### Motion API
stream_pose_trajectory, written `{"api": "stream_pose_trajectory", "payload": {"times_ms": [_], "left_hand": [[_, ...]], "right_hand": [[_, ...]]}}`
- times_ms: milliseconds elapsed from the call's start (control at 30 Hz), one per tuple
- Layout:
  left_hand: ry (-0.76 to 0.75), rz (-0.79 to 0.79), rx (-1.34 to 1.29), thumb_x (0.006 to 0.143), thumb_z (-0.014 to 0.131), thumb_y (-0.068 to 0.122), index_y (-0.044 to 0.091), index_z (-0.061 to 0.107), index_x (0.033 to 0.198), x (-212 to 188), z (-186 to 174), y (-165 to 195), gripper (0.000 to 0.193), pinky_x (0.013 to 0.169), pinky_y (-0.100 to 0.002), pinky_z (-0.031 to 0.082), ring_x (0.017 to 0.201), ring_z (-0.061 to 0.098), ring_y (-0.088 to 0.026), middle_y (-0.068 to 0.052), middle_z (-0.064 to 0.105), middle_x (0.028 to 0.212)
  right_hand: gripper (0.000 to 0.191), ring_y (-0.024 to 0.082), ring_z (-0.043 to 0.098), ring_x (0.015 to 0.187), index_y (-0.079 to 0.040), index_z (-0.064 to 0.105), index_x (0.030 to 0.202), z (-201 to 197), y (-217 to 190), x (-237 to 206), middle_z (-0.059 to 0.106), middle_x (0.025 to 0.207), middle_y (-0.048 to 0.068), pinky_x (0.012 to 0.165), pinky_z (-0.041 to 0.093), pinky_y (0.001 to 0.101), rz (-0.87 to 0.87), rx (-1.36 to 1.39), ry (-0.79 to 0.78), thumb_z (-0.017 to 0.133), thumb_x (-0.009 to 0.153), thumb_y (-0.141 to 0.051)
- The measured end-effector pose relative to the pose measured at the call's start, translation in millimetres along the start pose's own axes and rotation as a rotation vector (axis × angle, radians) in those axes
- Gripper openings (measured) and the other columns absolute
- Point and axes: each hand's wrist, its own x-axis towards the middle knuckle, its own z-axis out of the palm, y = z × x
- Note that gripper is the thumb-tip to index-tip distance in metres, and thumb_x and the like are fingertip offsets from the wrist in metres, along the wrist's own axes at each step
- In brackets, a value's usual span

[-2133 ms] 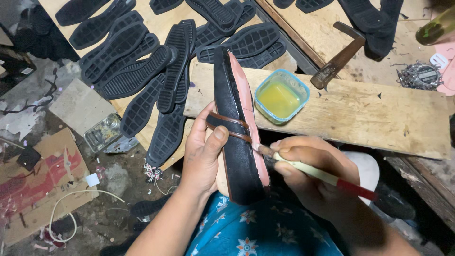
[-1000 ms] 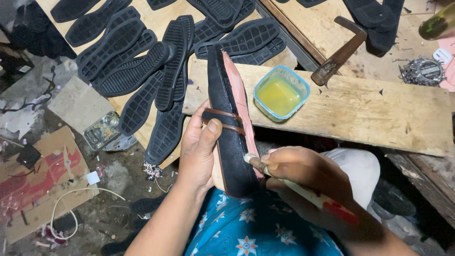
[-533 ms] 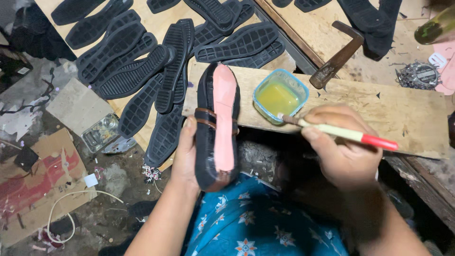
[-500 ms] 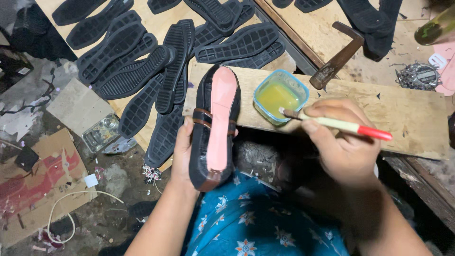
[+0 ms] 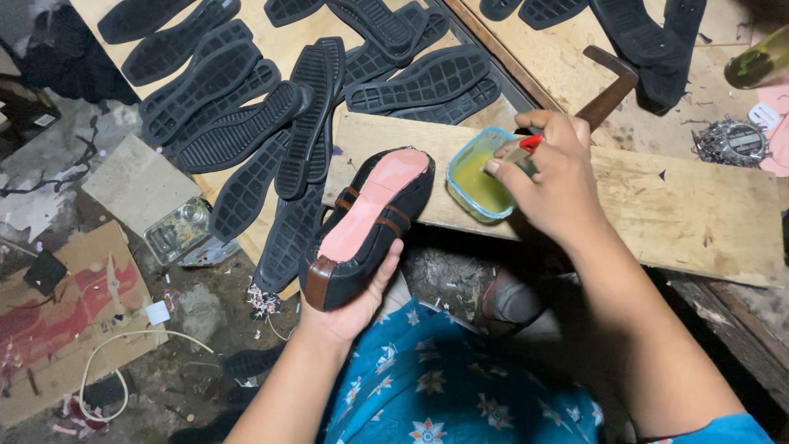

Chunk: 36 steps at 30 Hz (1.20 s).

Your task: The person holds a shoe with a strap and brushes yellow glue from a small container onto the sole edge and upper of the shoe, rotating the shoe to coat different sections. They dip the brush back into the glue container repeatedly and continue coating the sole perimeter throughout the clip.

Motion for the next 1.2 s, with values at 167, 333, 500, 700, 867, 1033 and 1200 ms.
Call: {"api": "stream_pose_trajectory", "payload": {"times_ms": [167,333,500,700,867,1033,1200], "left_hand": [[-0.061,0.065,0.103,0.106,0.048,0.044,-0.003,0.050,0.146,-24,24,1,0.062,0.090,-0.055,0.061,0.118,0.062,-0.052,-0.033,0.059,0.135],[-0.286,0.278,0.320,0.098,0.060,0.053,0.009,0.036,0.156,-48,43,0,0.077,0.092,-0.056,0.060,0.127,0.060,-0.051,-0.028,0.055,0.146],[-0.031,0.541,0.877,0.084,0.083,0.020,0.005,0.033,0.158,-57,47,3,0.091,0.087,-0.049,0.062,0.116,0.065,-0.043,-0.023,0.060,0.138],[0.156,0.770,1.398,0.078,0.083,-0.002,0.000,0.042,0.150,-55,53,15,0.083,0.103,-0.034,0.053,0.119,0.064,-0.020,-0.014,0.064,0.133],[0.126,0.702,1.324,0.075,0.082,-0.002,-0.001,0.046,0.146,-58,56,18,0.080,0.104,-0.033,0.053,0.120,0.065,-0.019,-0.013,0.065,0.132],[0.071,0.836,1.469,0.073,0.085,-0.004,0.000,0.050,0.143,-58,54,0,0.079,0.107,-0.035,0.052,0.123,0.065,-0.021,-0.015,0.064,0.137],[-0.109,1.084,1.606,0.076,0.088,0.000,0.003,0.048,0.145,-54,57,-16,0.081,0.116,-0.038,0.049,0.137,0.059,-0.028,-0.020,0.054,0.152]], "right_hand": [[0.022,0.038,0.048,0.124,-0.004,0.076,0.097,7,6,4,0.062,0.132,0.017,0.106,0.040,0.0460,-0.031,-0.046,-0.033,0.085,0.084,-0.019],[0.016,0.036,0.048,0.127,-0.007,0.077,0.097,-10,-1,3,0.061,0.136,0.015,0.110,0.039,0.0456,0.003,-0.013,-0.018,0.083,0.088,-0.019],[0.013,0.035,0.053,0.127,-0.007,0.077,0.100,-42,-22,-5,0.063,0.128,0.015,0.110,0.045,0.0435,-0.010,-0.043,0.080,0.082,0.095,-0.017],[0.015,0.017,0.072,0.070,-0.006,0.078,0.101,-63,-55,-24,0.077,0.082,0.008,0.068,0.055,0.0314,0.572,0.240,-0.147,0.074,0.093,-0.018],[0.016,0.013,0.069,0.086,-0.001,0.075,0.103,-57,-52,-39,0.077,0.094,0.010,0.079,0.054,0.0273,0.509,0.283,-0.032,0.073,0.096,-0.015],[0.016,0.017,0.072,0.082,-0.001,0.067,0.107,-45,-44,-50,0.074,0.095,0.010,0.077,0.061,0.0309,0.705,0.972,0.125,0.065,0.101,-0.016],[0.020,0.021,0.069,0.083,0.006,0.068,0.111,-32,-52,-47,0.075,0.098,0.016,0.074,0.058,0.0356,0.620,0.382,0.116,0.061,0.106,-0.012]]}}
